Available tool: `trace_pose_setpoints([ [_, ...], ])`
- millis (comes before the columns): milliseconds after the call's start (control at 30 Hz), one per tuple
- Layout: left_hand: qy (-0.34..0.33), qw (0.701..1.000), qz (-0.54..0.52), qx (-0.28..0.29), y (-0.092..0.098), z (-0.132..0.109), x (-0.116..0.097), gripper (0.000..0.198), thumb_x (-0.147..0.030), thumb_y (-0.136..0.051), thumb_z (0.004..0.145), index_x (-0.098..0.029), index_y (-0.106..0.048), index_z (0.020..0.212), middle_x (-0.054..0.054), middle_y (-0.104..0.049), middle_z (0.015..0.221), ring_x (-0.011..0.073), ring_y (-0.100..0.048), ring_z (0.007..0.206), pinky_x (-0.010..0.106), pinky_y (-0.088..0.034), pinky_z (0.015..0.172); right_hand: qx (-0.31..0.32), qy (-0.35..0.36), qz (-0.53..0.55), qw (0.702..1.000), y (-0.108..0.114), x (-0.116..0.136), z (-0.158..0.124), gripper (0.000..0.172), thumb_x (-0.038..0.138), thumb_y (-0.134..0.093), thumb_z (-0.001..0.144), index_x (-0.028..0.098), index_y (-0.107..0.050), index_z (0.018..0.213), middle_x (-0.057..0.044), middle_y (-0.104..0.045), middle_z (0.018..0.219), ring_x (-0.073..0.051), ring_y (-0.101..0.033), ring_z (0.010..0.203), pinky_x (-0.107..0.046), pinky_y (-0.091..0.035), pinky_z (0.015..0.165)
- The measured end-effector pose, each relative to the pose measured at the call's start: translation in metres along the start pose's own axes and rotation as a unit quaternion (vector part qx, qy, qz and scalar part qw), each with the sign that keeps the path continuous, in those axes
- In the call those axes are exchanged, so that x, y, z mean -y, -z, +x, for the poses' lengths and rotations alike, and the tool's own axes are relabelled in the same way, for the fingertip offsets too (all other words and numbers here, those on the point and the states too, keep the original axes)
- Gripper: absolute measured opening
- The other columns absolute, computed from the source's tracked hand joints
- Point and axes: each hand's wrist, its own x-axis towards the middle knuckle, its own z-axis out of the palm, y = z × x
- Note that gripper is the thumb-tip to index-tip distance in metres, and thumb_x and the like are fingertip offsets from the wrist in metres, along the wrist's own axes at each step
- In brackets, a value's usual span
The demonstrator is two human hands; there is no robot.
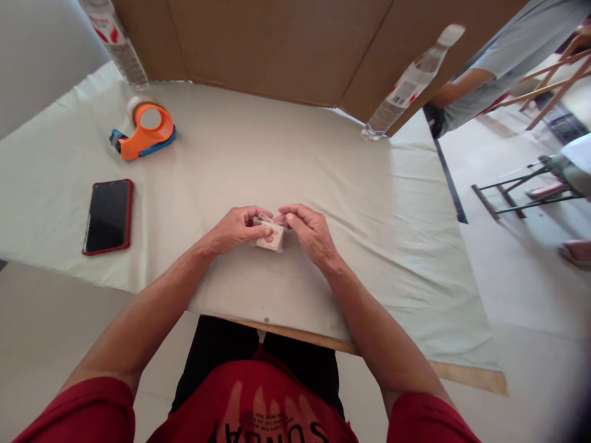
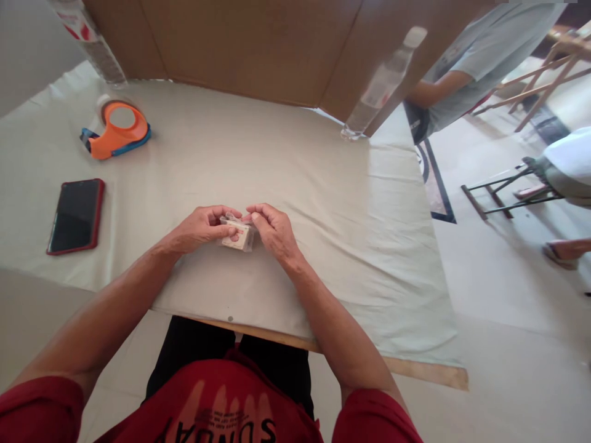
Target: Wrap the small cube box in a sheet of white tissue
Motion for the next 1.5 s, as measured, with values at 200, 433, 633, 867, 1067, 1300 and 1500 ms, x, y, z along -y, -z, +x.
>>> trace_pose_setpoints([
  [200, 0.000, 1.000, 0.014, -0.003, 0.001, -0.002, -0.001, 0.052, -0.037, -0.086, 0.070, -0.013, -0.070, 0.115, 0.008, -0.078, 0.091, 0.0193, -0.072, 0.081, 0.029, -0.054, 0.072, -0.028, 0.030, -0.051, 0.998, -0.006, 0.003, -0.012, 0.026, 0.031, -0.053, 0.092, 0.020, -0.069, 0.109, -0.006, -0.080, 0.103, -0.020, -0.072, 0.094, -0.036, -0.054, 0.090],
  [433, -0.012, 1.000, 0.027, 0.003, 0.003, -0.001, 0.001, 0.048, -0.039, -0.084, 0.072, -0.013, -0.073, 0.111, 0.006, -0.078, 0.085, 0.0181, -0.072, 0.078, 0.027, -0.054, 0.071, -0.002, 0.030, -0.028, 0.999, -0.009, 0.000, -0.012, 0.026, 0.032, -0.052, 0.092, 0.020, -0.072, 0.105, -0.004, -0.077, 0.103, -0.019, -0.070, 0.096, -0.034, -0.054, 0.089],
  [633, -0.023, 0.999, 0.032, 0.011, 0.004, -0.001, 0.000, 0.043, -0.037, -0.083, 0.074, -0.014, -0.072, 0.108, 0.005, -0.078, 0.082, 0.0161, -0.071, 0.076, 0.025, -0.052, 0.068, 0.010, 0.079, -0.051, 0.996, -0.008, 0.000, -0.012, 0.024, 0.027, -0.052, 0.093, 0.022, -0.075, 0.098, -0.004, -0.075, 0.103, -0.019, -0.068, 0.100, -0.035, -0.051, 0.095],
  [867, -0.029, 0.999, 0.020, 0.014, 0.004, -0.002, -0.002, 0.037, -0.037, -0.084, 0.073, -0.014, -0.070, 0.098, 0.004, -0.077, 0.079, 0.0152, -0.070, 0.072, 0.024, -0.050, 0.066, 0.033, 0.134, -0.074, 0.988, -0.005, -0.003, -0.014, 0.024, 0.023, -0.053, 0.095, 0.024, -0.076, 0.104, -0.005, -0.074, 0.104, -0.018, -0.069, 0.098, -0.034, -0.054, 0.090],
  [1067, -0.033, 0.999, 0.019, 0.014, 0.004, -0.002, -0.003, 0.038, -0.038, -0.084, 0.074, -0.013, -0.070, 0.098, 0.005, -0.077, 0.080, 0.0157, -0.070, 0.074, 0.025, -0.051, 0.068, 0.043, 0.188, -0.106, 0.975, 0.000, -0.005, -0.016, 0.027, 0.020, -0.052, 0.097, 0.025, -0.075, 0.111, -0.007, -0.076, 0.111, -0.018, -0.070, 0.103, -0.036, -0.056, 0.092],
  [1300, -0.056, 0.997, 0.060, 0.006, 0.004, -0.003, -0.002, 0.038, -0.042, -0.079, 0.078, -0.013, -0.069, 0.102, 0.006, -0.076, 0.079, 0.0148, -0.067, 0.072, 0.025, -0.048, 0.066, 0.049, 0.253, -0.210, 0.943, 0.003, -0.009, -0.018, 0.030, 0.021, -0.049, 0.100, 0.025, -0.070, 0.121, -0.009, -0.074, 0.117, -0.020, -0.071, 0.107, -0.037, -0.058, 0.093],
  [1500, -0.070, 0.989, 0.129, -0.015, 0.005, -0.004, -0.003, 0.040, -0.044, -0.075, 0.081, -0.013, -0.071, 0.106, 0.006, -0.076, 0.079, 0.0145, -0.064, 0.070, 0.025, -0.046, 0.063, 0.055, 0.269, -0.256, 0.927, 0.003, -0.013, -0.017, 0.031, 0.024, -0.049, 0.100, 0.025, -0.068, 0.125, -0.010, -0.072, 0.123, -0.021, -0.070, 0.111, -0.036, -0.059, 0.092],
])
